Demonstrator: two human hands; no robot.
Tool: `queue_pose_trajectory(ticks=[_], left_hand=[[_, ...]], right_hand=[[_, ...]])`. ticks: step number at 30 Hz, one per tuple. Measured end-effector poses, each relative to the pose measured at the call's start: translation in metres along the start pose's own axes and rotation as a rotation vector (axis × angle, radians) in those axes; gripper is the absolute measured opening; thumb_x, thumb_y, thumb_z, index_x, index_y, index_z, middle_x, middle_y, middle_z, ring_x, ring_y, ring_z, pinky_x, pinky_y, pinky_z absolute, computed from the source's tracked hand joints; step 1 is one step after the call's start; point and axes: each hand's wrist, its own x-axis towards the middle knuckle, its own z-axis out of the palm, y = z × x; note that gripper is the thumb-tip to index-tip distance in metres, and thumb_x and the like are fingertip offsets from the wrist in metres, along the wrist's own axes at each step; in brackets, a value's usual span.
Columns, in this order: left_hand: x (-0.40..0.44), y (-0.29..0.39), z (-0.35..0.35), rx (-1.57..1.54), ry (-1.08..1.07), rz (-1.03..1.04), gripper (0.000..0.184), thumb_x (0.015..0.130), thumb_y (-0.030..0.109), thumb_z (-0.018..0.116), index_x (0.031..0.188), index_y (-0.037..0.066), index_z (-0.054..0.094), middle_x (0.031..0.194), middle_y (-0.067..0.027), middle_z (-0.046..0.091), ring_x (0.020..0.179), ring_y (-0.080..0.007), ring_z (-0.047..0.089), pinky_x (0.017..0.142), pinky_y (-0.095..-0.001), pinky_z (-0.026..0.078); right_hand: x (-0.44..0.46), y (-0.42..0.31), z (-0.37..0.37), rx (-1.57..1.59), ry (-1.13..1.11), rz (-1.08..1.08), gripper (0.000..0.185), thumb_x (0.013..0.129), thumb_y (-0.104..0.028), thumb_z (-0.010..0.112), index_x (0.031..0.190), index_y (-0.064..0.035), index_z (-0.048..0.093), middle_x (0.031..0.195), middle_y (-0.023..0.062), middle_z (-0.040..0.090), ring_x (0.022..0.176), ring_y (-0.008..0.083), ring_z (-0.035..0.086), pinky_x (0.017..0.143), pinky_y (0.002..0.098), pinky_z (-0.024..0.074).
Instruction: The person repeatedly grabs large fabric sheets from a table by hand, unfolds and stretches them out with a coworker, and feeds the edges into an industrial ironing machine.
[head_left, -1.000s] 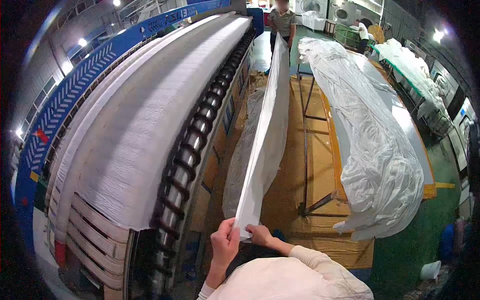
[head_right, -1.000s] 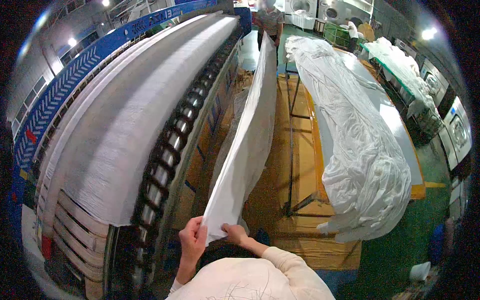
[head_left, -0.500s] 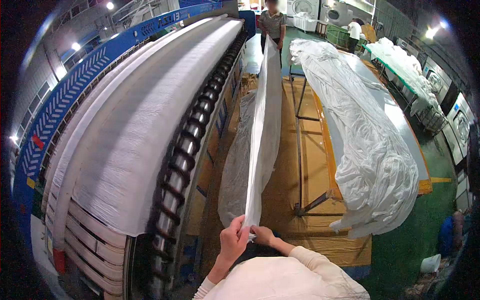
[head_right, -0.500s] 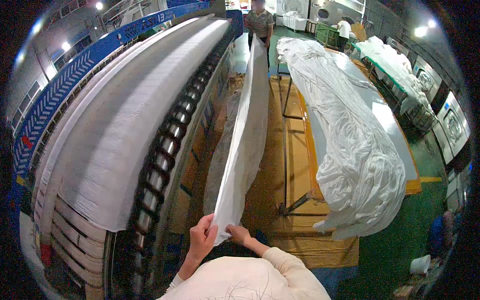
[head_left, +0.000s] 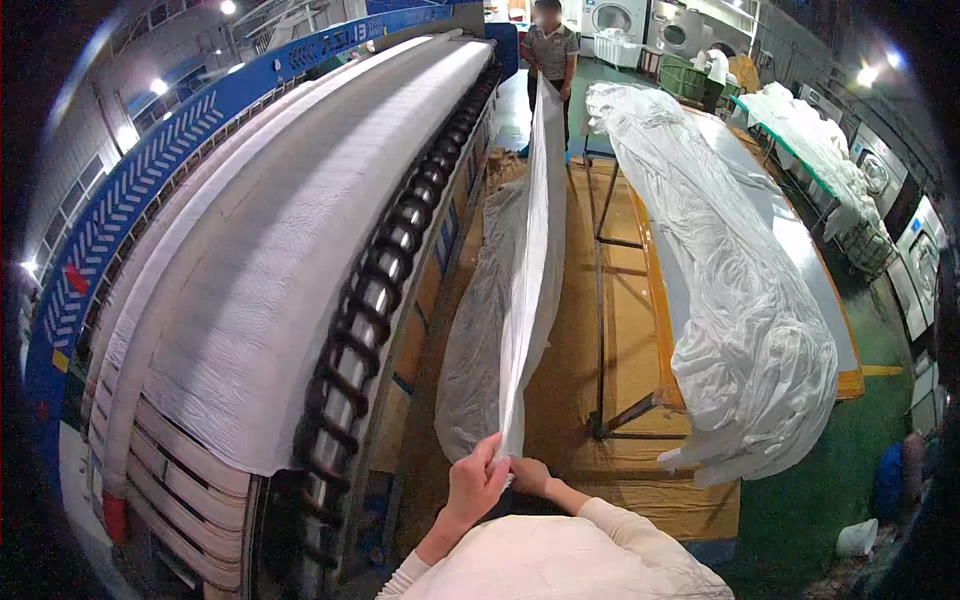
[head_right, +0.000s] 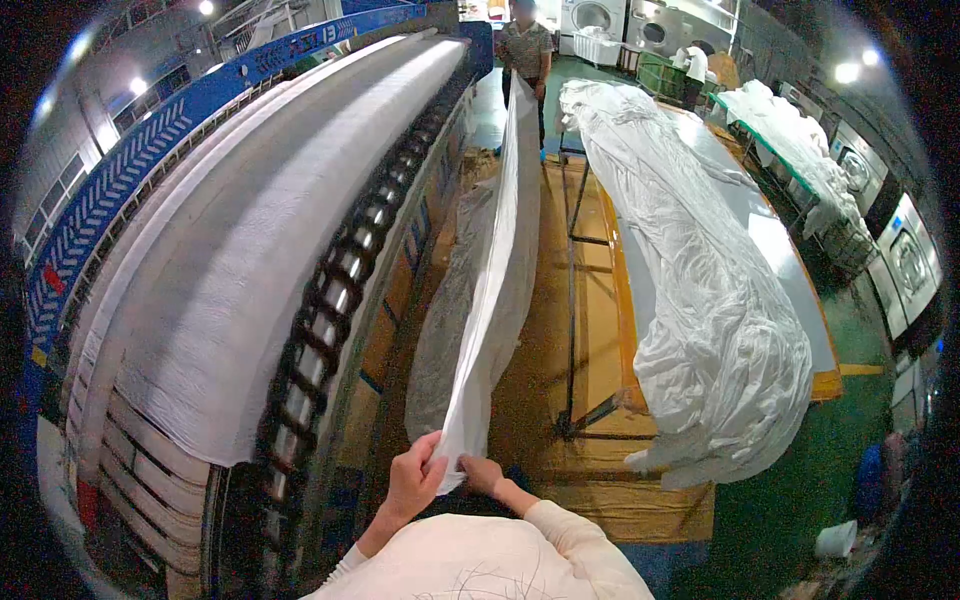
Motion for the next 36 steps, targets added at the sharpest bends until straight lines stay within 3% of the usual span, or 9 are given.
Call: queue_pose_trajectory(ticks=[3,6,9,19,30,33,35,36], left_hand=[[0.001,-0.004,0.003,0.020,-0.032,0.052,0.035,0.080,0.008,0.058,0.112,-0.003,0.052,0.074,-0.0174,0.061,0.059,-0.0185,0.061,0.055,-0.0283,0.046],[0.003,-0.010,0.007,0.033,0.015,0.160,0.035,0.080,0.009,0.058,0.113,-0.002,0.051,0.081,-0.0193,0.063,0.069,-0.0262,0.065,0.059,-0.0314,0.049],[0.003,-0.005,0.004,0.012,-0.057,0.033,0.036,0.080,0.009,0.058,0.114,-0.001,0.051,0.090,-0.0204,0.063,0.079,-0.0312,0.065,0.064,-0.0340,0.050],[0.003,-0.009,0.008,0.061,-0.042,0.103,0.038,0.080,0.009,0.058,0.116,-0.001,0.051,0.096,-0.0217,0.062,0.082,-0.0326,0.065,0.068,-0.0359,0.051],[0.004,-0.005,0.011,0.053,-0.022,0.088,0.035,0.080,0.014,0.061,0.111,-0.001,0.056,0.092,-0.0207,0.063,0.074,-0.0329,0.064,0.064,-0.0374,0.051],[0.006,0.001,-0.002,0.085,0.028,0.059,0.032,0.079,0.012,0.061,0.109,0.001,0.058,0.091,-0.0197,0.064,0.069,-0.0303,0.065,0.060,-0.0356,0.051],[0.011,-0.004,-0.026,0.132,0.195,0.102,0.028,0.078,0.007,0.060,0.106,0.002,0.061,0.088,-0.0175,0.064,0.063,-0.0231,0.064,0.057,-0.0316,0.049],[0.011,0.005,-0.049,0.166,0.246,0.030,0.026,0.078,0.006,0.059,0.103,0.003,0.062,0.087,-0.0160,0.065,0.062,-0.0198,0.062,0.058,-0.0298,0.049]], right_hand=[[0.005,0.001,0.001,-0.002,-0.024,-0.030,0.018,0.079,-0.015,0.054,0.095,-0.0061,0.054,0.092,0.0168,0.063,0.088,0.0351,0.061,0.071,0.0441,0.0481],[0.008,0.008,0.005,-0.012,-0.045,-0.046,0.017,0.080,-0.017,0.053,0.093,-0.0062,0.054,0.092,0.0174,0.063,0.087,0.0356,0.061,0.070,0.0448,0.0481],[0.011,0.016,0.011,0.008,-0.030,-0.075,0.016,0.081,-0.018,0.052,0.092,-0.0063,0.055,0.091,0.0179,0.063,0.086,0.0356,0.062,0.070,0.0450,0.0482],[0.022,0.040,0.037,-0.007,-0.020,-0.170,0.020,0.079,-0.018,0.054,0.095,-0.0047,0.054,0.092,0.0182,0.063,0.088,0.0356,0.061,0.072,0.0455,0.0487],[0.017,0.038,0.027,-0.033,-0.043,-0.057,0.018,0.082,-0.014,0.052,0.098,-0.0046,0.052,0.095,0.0183,0.062,0.089,0.0366,0.060,0.074,0.0454,0.0481],[0.001,0.004,-0.011,0.039,-0.049,-0.045,0.023,0.078,-0.014,0.058,0.098,-0.0055,0.051,0.095,0.0179,0.062,0.089,0.0362,0.060,0.073,0.0442,0.0476],[-0.003,-0.031,-0.038,0.108,-0.039,-0.049,0.027,0.074,-0.013,0.062,0.097,-0.0059,0.049,0.091,0.0167,0.060,0.087,0.0348,0.059,0.071,0.0425,0.0468],[0.000,-0.044,-0.040,0.149,-0.034,-0.060,0.030,0.071,-0.012,0.063,0.095,-0.0060,0.047,0.088,0.0157,0.058,0.084,0.0337,0.059,0.070,0.0412,0.0462]])
